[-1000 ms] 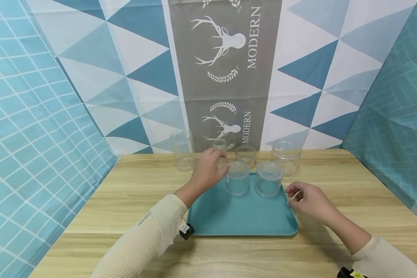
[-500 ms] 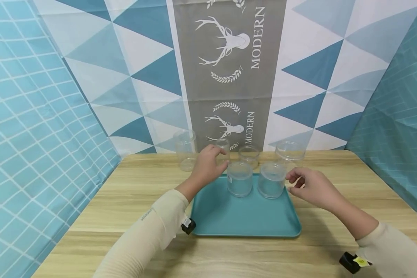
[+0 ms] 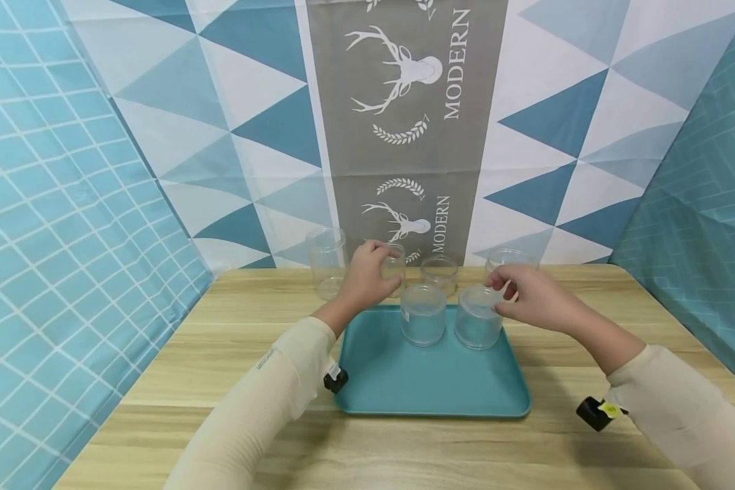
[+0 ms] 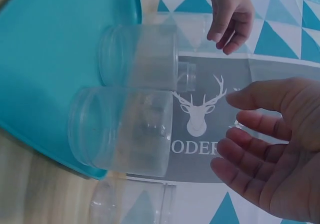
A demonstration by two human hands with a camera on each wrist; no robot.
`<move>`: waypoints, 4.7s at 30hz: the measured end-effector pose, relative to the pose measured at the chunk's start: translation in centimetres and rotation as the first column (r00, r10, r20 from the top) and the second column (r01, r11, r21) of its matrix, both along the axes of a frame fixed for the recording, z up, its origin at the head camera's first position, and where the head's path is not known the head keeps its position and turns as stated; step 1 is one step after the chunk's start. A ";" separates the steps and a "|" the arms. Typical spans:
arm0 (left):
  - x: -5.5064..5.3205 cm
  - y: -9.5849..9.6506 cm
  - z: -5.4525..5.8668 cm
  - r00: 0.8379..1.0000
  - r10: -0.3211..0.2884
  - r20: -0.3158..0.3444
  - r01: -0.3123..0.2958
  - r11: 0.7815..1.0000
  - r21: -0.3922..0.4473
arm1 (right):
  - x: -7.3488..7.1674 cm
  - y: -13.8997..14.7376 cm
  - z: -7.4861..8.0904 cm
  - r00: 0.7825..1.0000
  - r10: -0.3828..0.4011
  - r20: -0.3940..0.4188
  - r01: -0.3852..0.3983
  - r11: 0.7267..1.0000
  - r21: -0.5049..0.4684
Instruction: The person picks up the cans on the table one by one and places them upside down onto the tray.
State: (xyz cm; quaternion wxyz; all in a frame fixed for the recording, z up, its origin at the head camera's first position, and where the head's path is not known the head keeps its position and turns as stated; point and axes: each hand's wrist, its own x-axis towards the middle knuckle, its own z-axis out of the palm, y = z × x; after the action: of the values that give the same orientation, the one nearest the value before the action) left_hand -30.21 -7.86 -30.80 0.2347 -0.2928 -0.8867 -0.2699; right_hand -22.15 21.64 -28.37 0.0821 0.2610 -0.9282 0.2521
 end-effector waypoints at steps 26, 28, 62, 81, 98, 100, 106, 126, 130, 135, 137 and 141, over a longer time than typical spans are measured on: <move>-4.3 0.7 -0.9 0.989 0.082 0.125 -0.072 0.994 -0.083 | -4.0 -1.9 2.1 1.000 -0.006 -0.008 0.008 0.986 0.169; -4.7 0.8 -1.0 0.986 0.088 0.144 -0.077 0.994 -0.081 | -4.3 -2.1 2.1 1.000 -0.011 -0.006 0.012 0.985 0.173; -8.6 1.8 -1.6 0.933 0.171 0.318 -0.128 0.980 -0.151 | -7.1 -3.9 0.0 0.997 -0.029 0.072 0.021 0.994 0.108; -8.2 2.2 -0.2 0.960 0.181 0.213 -0.113 0.948 -0.298 | -7.2 -4.1 -0.1 0.997 -0.028 0.070 0.022 0.996 0.082; -7.2 1.1 2.4 0.980 0.134 0.149 -0.086 0.953 -0.289 | -7.4 -4.4 -0.9 0.991 -0.134 0.021 0.135 0.990 -0.033; -6.9 1.0 2.8 0.982 0.127 0.141 -0.083 0.956 -0.280 | -7.3 -4.4 -0.9 0.988 -0.154 0.027 0.155 0.987 -0.050; -6.5 0.5 4.0 0.989 0.093 0.111 -0.064 0.970 -0.236 | -7.3 -4.6 -1.1 0.977 -0.210 0.029 0.211 0.972 -0.107; -4.3 -0.4 6.7 0.997 0.035 0.075 -0.024 0.990 -0.135 | -6.5 -4.7 -1.9 0.960 -0.276 0.044 0.277 0.923 -0.269; -3.9 -0.3 6.8 0.997 0.012 0.079 -0.002 0.992 -0.127 | -6.2 -4.8 -2.2 0.960 -0.272 0.064 0.278 0.906 -0.320; -3.1 -0.1 7.0 0.998 -0.029 0.060 0.036 0.992 -0.122 | -5.7 -4.6 -2.5 0.957 -0.252 0.143 0.289 0.875 -0.389; -2.8 0.0 7.1 0.997 -0.055 0.047 0.060 0.992 -0.109 | -5.5 -4.5 -2.5 0.953 -0.228 0.200 0.295 0.849 -0.438; -2.0 0.2 7.2 0.994 -0.103 0.032 0.105 0.991 -0.078 | -5.2 -4.5 -2.5 0.936 -0.124 0.329 0.300 0.770 -0.564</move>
State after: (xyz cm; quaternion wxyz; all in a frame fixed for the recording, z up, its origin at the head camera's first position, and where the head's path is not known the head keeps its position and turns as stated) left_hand -32.25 -7.63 -23.59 0.1963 -0.3439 -0.8835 -0.2502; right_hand -27.38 17.17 -30.83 0.0608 0.0762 -0.8242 0.5579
